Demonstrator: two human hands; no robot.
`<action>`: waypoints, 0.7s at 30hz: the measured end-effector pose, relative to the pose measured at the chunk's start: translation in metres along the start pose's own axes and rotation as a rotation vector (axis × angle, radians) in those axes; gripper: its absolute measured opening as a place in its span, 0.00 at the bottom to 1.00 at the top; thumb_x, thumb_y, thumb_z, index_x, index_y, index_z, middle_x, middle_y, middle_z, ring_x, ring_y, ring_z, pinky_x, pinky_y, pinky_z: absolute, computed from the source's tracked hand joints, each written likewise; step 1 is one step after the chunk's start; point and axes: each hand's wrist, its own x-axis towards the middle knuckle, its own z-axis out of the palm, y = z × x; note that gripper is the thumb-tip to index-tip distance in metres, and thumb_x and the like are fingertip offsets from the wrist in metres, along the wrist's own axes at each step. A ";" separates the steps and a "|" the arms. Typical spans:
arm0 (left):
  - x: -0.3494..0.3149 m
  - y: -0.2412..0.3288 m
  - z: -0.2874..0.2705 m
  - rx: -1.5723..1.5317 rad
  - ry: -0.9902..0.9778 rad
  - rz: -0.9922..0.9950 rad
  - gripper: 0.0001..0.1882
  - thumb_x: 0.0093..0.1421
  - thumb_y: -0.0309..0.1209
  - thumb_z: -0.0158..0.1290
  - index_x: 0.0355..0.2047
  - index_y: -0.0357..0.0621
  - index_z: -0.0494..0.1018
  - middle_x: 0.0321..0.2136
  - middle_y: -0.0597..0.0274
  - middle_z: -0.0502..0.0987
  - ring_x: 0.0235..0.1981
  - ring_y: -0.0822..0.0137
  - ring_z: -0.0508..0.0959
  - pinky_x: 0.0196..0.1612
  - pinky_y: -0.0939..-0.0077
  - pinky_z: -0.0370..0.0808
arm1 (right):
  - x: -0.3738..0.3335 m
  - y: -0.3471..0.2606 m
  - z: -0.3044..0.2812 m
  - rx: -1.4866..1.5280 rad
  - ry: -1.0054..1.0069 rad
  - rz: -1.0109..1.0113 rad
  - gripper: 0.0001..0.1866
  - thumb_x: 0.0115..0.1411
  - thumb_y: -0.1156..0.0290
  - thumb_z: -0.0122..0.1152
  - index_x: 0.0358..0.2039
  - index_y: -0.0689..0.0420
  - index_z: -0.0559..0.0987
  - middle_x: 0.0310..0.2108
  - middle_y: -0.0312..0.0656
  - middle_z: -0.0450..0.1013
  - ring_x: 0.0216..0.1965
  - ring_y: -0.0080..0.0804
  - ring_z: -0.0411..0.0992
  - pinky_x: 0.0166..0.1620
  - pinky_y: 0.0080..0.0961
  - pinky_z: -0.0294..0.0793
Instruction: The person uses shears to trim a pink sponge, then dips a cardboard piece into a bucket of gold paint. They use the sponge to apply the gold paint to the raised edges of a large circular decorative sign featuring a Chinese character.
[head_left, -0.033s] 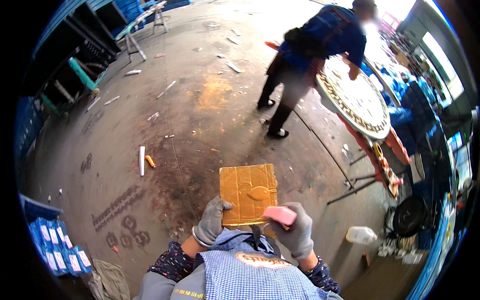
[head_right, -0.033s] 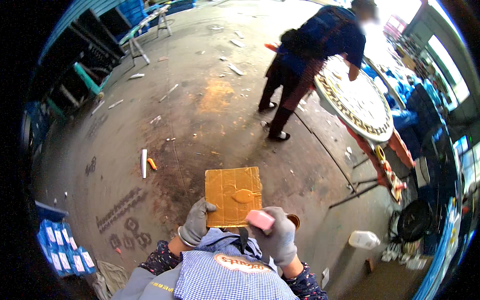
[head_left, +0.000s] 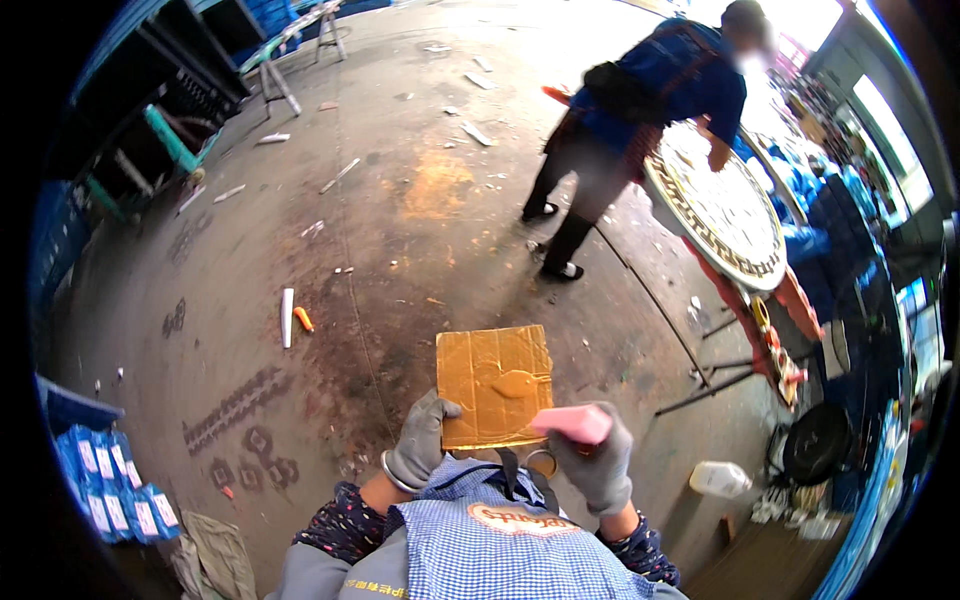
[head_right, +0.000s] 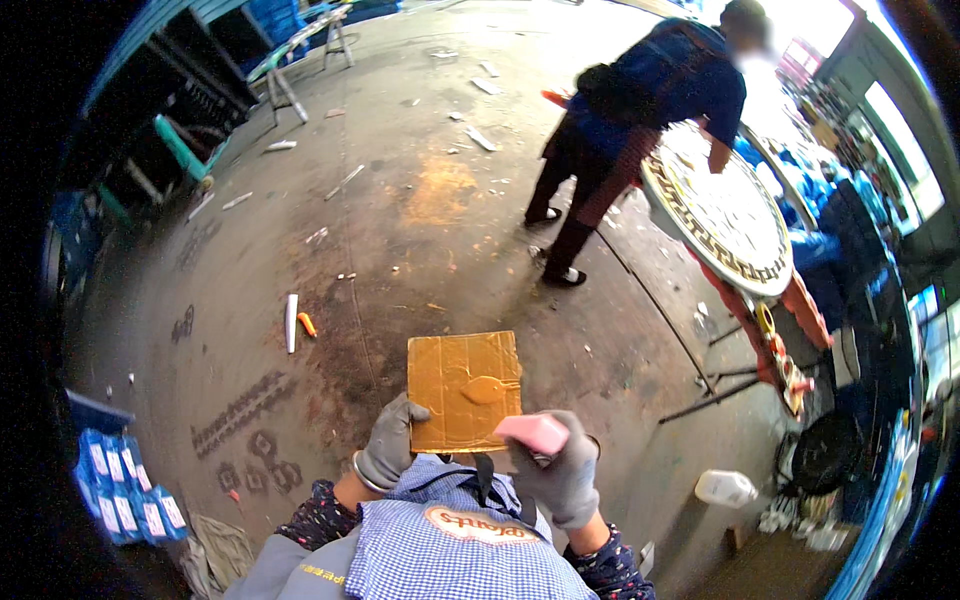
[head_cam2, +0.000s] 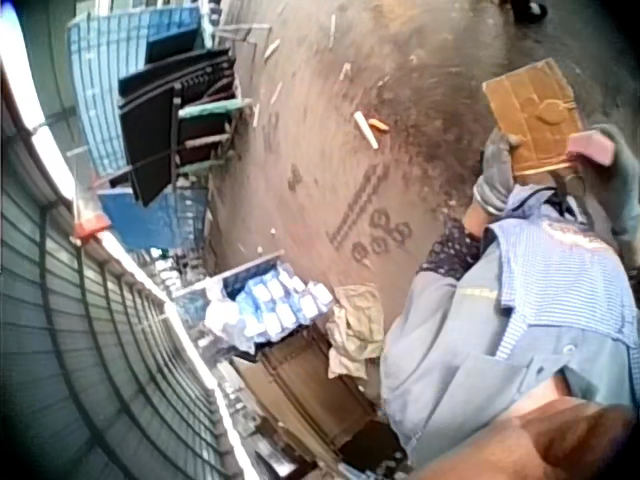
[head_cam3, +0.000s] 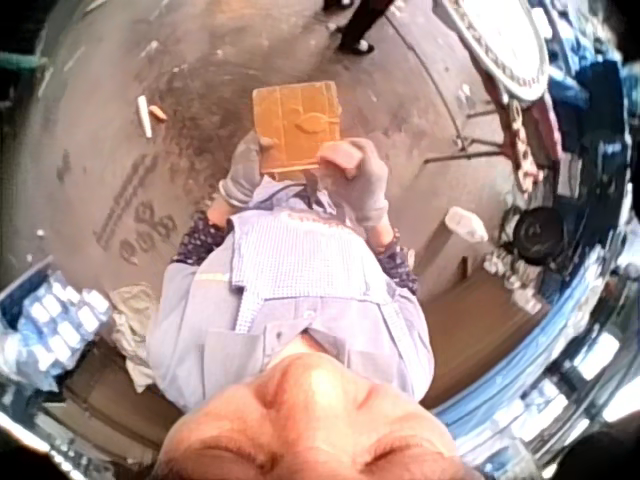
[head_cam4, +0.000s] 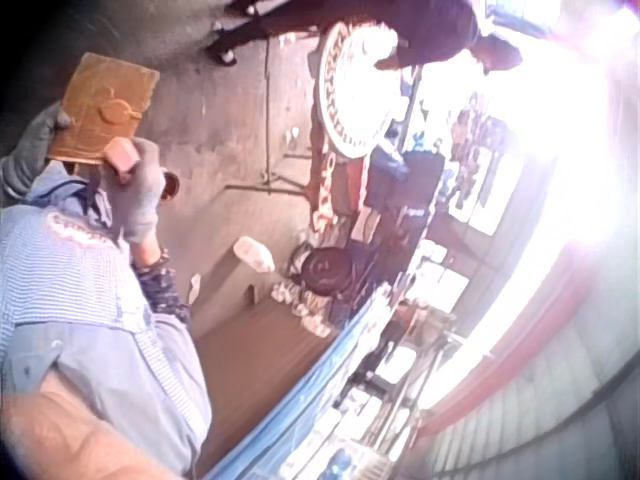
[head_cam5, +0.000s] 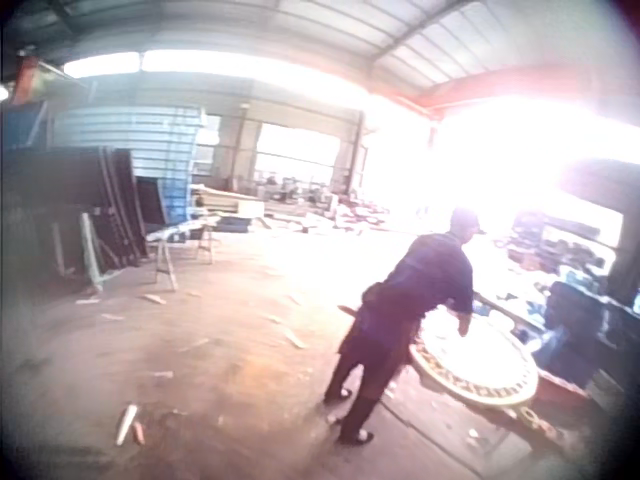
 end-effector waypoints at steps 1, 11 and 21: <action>0.006 0.024 -0.010 -0.070 0.025 -0.022 0.25 0.62 0.26 0.46 0.59 0.30 0.70 0.53 0.50 0.79 0.50 0.59 0.83 0.55 0.65 0.81 | 0.023 0.014 0.008 -0.020 0.010 -0.119 0.15 0.55 0.77 0.75 0.42 0.61 0.79 0.34 0.40 0.81 0.34 0.27 0.80 0.39 0.25 0.79; 0.073 0.099 -0.123 0.027 0.288 0.209 0.15 0.65 0.27 0.45 0.47 0.32 0.75 0.42 0.60 0.80 0.40 0.71 0.78 0.46 0.76 0.76 | 0.237 -0.016 0.130 -0.138 -0.269 -0.256 0.19 0.55 0.70 0.77 0.46 0.58 0.80 0.38 0.48 0.81 0.36 0.47 0.82 0.40 0.34 0.81; 0.195 0.192 -0.173 -0.080 0.437 0.114 0.23 0.62 0.26 0.46 0.57 0.30 0.71 0.51 0.53 0.80 0.47 0.63 0.82 0.54 0.69 0.79 | 0.413 -0.003 0.232 -0.248 -0.583 -0.459 0.18 0.55 0.66 0.75 0.44 0.56 0.79 0.38 0.46 0.79 0.36 0.49 0.81 0.38 0.39 0.80</action>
